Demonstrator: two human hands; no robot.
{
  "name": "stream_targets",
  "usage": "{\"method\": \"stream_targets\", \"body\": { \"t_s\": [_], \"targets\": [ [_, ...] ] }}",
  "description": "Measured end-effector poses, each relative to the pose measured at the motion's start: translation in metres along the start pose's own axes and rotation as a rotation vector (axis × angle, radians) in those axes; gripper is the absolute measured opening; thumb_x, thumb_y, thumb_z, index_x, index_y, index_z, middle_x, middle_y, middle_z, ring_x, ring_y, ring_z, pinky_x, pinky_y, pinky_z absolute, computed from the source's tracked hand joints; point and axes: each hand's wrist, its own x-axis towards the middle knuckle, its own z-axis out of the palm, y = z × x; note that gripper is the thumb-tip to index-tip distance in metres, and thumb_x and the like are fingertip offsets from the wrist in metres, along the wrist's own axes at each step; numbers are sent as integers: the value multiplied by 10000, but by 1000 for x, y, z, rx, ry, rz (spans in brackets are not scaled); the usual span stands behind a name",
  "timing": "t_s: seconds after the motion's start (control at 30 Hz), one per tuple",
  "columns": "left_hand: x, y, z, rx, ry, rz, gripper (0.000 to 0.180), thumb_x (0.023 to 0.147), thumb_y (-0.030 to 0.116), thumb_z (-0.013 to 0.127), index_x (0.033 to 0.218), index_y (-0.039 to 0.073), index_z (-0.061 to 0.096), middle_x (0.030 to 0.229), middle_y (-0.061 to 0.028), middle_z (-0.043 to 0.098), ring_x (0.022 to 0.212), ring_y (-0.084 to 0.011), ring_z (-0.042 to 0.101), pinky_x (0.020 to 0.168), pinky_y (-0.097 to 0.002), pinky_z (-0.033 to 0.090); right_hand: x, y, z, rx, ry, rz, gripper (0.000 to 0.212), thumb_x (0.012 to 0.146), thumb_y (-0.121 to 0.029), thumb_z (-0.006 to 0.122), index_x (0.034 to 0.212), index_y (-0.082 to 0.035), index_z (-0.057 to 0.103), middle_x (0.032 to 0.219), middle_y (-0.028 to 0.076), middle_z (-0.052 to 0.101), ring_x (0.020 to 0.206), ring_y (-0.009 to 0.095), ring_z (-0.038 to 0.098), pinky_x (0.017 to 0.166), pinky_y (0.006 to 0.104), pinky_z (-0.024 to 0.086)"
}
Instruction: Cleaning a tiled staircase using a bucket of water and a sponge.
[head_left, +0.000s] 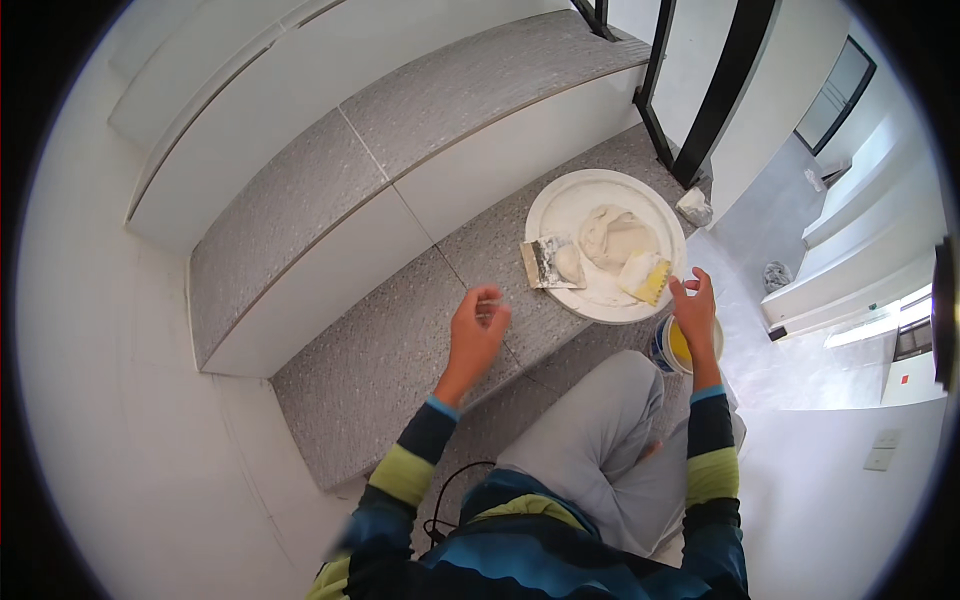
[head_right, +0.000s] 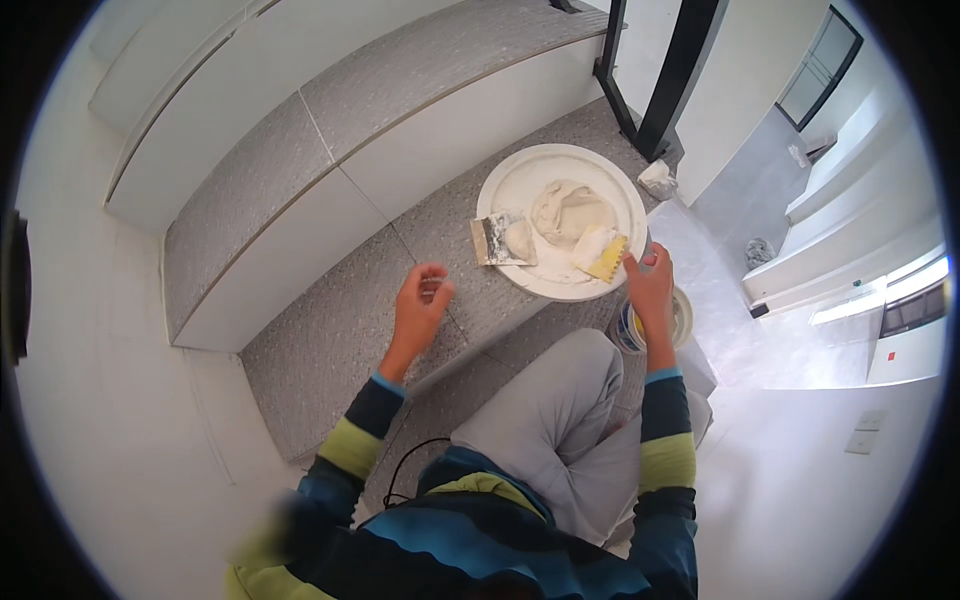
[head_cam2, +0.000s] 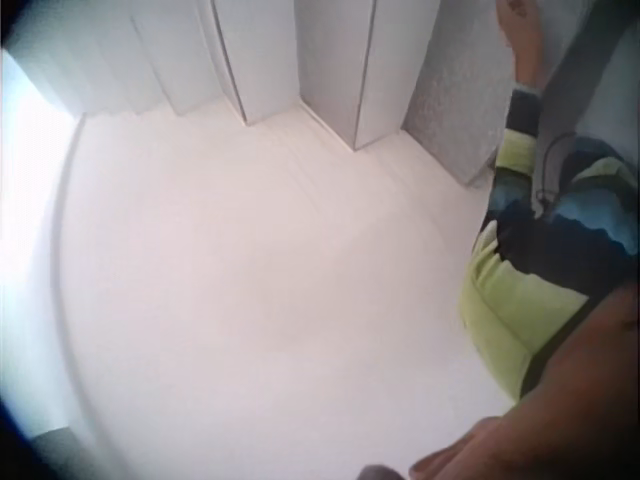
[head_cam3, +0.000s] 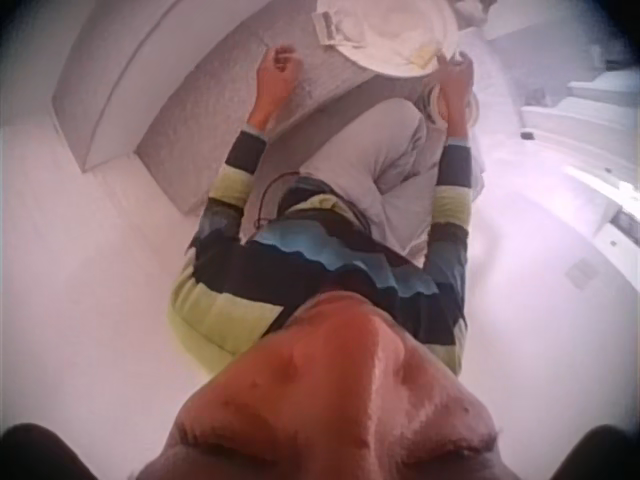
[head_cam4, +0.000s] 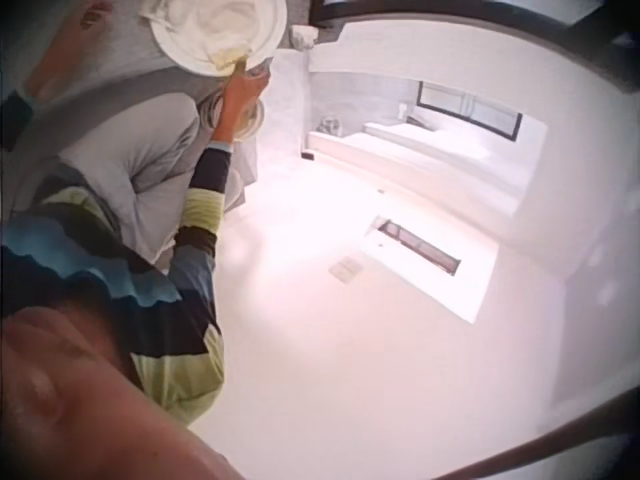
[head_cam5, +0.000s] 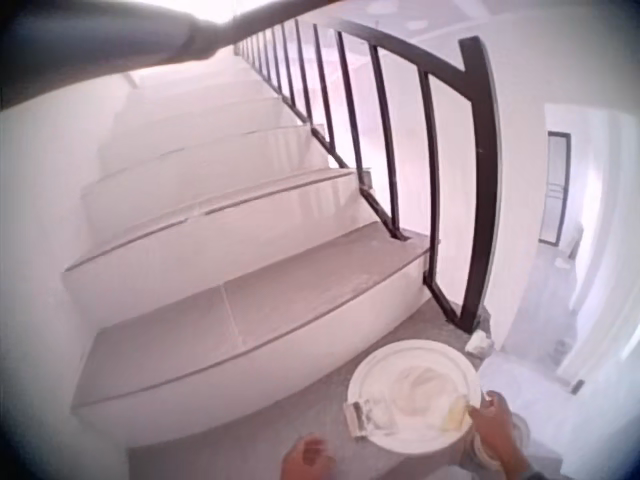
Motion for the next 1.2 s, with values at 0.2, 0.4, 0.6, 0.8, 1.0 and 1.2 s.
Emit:
{"method": "stream_targets", "body": {
  "t_s": [0.2, 0.4, 0.6, 0.8, 1.0, 1.2],
  "targets": [
    [60, -7, 19, -236, -76, -283, 710, 827, 344, 640, 1343, -26, 323, 1094, -171, 577, 962, -210, 590, 771, -310, 487, 8, -15, 9, 587, -188, 708, 535, 838, -326, 622, 1246, -28, 445, 1015, 106, 551, 801, 192, 548, 716, 341, 496],
    [102, -23, 43, -159, -80, -316, 703, 822, 328, 640, 1312, -78, 341, 1162, -210, 544, 966, -242, 596, 734, -317, 510, 14, 35, 28, 1190, -363, 746, 368, 921, -240, 498, 1184, 14, 457, 1128, 154, 552, 1014, 279, 571, 866, 444, 489],
    [93, -16, 45, -277, -93, -299, 522, 833, 314, 619, 1167, -77, 526, 1021, -159, 624, 894, -199, 613, 722, -299, 484, -11, 42, 33, 1234, -339, 599, 319, 933, -187, 490, 1173, 22, 466, 1160, 140, 539, 1061, 264, 549, 907, 414, 468],
    [48, 33, 15, -481, -107, -223, 423, 852, 311, 589, 1069, -52, 606, 963, -118, 645, 866, -152, 604, 728, -303, 468, -28, 2, -7, 1232, -236, 546, 313, 916, -181, 522, 1149, 26, 489, 1132, 131, 552, 1044, 253, 558, 895, 398, 473],
    [9, 80, -57, -607, -266, 8, 554, 873, 469, 537, 1221, 38, 519, 1004, -113, 596, 888, -164, 581, 763, -306, 487, -32, -95, -80, 1239, -268, 289, 324, 901, -164, 525, 1122, 73, 504, 1111, 158, 577, 1010, 229, 584, 878, 369, 485],
    [-14, 108, -195, -636, -260, 173, 562, 942, 446, 360, 1234, -19, 479, 1179, -143, 560, 1103, -237, 531, 941, -421, 409, -44, -231, -52, 1238, -391, 291, 313, 890, -229, 570, 1043, 44, 564, 913, 104, 634, 768, 157, 653, 685, 294, 566]
  ]
}}
